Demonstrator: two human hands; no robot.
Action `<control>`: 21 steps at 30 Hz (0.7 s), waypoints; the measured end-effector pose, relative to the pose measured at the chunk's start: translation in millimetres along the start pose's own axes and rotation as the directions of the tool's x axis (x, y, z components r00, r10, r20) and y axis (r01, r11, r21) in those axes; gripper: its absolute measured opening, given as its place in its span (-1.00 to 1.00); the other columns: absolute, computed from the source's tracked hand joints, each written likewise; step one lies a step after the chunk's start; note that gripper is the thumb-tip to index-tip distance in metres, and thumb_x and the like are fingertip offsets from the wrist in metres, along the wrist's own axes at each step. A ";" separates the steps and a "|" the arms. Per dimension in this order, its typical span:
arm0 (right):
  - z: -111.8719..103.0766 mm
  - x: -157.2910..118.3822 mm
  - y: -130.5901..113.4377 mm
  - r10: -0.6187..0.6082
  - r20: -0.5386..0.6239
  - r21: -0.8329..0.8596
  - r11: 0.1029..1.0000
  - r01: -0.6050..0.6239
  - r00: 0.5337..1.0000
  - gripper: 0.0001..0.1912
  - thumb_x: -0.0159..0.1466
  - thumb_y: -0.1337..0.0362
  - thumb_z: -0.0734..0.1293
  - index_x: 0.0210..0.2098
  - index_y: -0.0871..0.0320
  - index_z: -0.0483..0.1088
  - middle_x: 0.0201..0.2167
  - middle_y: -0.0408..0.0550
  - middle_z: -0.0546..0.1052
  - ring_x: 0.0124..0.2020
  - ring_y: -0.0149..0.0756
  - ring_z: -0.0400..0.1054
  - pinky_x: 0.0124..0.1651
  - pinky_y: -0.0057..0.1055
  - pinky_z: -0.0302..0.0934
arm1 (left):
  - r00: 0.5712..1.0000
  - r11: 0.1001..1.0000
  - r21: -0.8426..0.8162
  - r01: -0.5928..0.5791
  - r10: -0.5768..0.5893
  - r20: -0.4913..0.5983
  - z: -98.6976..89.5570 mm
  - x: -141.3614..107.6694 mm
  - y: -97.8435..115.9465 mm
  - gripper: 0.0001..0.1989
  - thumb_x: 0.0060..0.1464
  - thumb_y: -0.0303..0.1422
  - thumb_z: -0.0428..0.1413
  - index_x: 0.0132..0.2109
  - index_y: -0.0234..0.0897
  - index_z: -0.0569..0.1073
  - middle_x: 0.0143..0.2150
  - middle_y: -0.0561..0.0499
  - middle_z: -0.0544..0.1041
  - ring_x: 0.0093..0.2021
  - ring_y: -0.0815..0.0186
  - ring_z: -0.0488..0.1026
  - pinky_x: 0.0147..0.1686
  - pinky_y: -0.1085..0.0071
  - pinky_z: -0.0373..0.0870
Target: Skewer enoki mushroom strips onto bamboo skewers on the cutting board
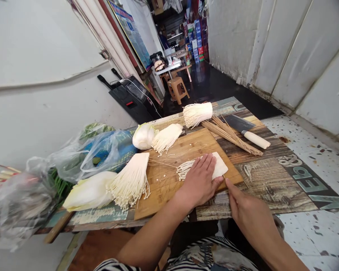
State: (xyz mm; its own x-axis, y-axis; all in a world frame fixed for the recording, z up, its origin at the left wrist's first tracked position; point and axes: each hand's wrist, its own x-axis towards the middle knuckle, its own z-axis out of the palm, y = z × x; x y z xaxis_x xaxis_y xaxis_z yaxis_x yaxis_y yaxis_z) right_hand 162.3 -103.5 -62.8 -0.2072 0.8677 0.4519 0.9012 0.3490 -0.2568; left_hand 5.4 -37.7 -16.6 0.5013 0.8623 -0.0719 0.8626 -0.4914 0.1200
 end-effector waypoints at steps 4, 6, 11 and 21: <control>0.3 3.8 -1.3 0.014 -0.017 -0.013 1.000 -0.014 1.000 -0.65 0.32 0.44 0.12 -0.02 0.33 0.46 -0.56 -0.04 0.56 -0.65 -0.35 0.39 -0.59 -0.48 0.12 | 1.000 1.000 -0.003 -0.002 0.002 -0.016 1.9 0.7 -0.4 -0.36 0.34 -0.09 -0.22 0.36 -0.46 0.04 0.42 -0.20 0.01 0.42 0.15 -0.08 0.37 0.14 -0.04; -3.4 4.3 -5.2 0.016 -0.067 -0.003 1.000 -0.017 0.998 -0.66 0.33 0.44 0.12 -0.04 0.34 0.45 -0.49 -0.01 0.59 -0.62 -0.37 0.41 -0.57 -0.48 0.14 | 1.000 1.000 -0.021 -0.002 0.002 -0.019 1.7 -2.3 0.1 -0.34 0.33 -0.07 -0.20 0.37 -0.48 0.01 0.42 -0.22 -0.01 0.42 0.14 -0.11 0.38 0.13 -0.06; -27.1 7.7 -22.9 -0.085 -0.280 0.024 0.995 0.095 0.956 -0.70 0.36 0.38 0.16 0.01 0.35 0.39 -0.46 -0.07 0.57 -0.60 -0.45 0.37 -0.51 -0.47 0.14 | 0.975 0.998 -0.065 -0.023 0.008 -0.222 -10.1 -24.1 1.3 -0.15 0.28 0.00 -0.18 0.39 -0.55 -0.34 0.45 -0.31 -0.29 0.44 0.11 -0.37 0.39 0.09 -0.15; -74.3 45.4 0.2 -0.522 -0.288 -0.429 0.820 0.379 0.803 -0.59 0.23 0.61 0.14 0.06 0.43 0.34 -0.60 -0.14 0.40 -0.60 -0.39 0.22 -0.48 -0.34 0.00 | 0.933 0.989 -0.149 -0.007 -0.047 -0.358 -49.7 -42.0 -3.5 -0.14 0.27 -0.09 -0.09 0.39 -0.36 -0.48 0.46 -0.22 -0.26 0.44 0.16 -0.22 0.36 0.11 0.00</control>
State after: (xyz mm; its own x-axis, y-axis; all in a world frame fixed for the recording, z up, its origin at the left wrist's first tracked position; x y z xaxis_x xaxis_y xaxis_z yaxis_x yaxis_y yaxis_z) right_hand 181.4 -90.4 21.2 -0.5271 0.4131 0.7427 0.8239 0.4626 0.3274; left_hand -22.1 -66.2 35.2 0.4028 0.8709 0.2817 0.8391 -0.4743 0.2664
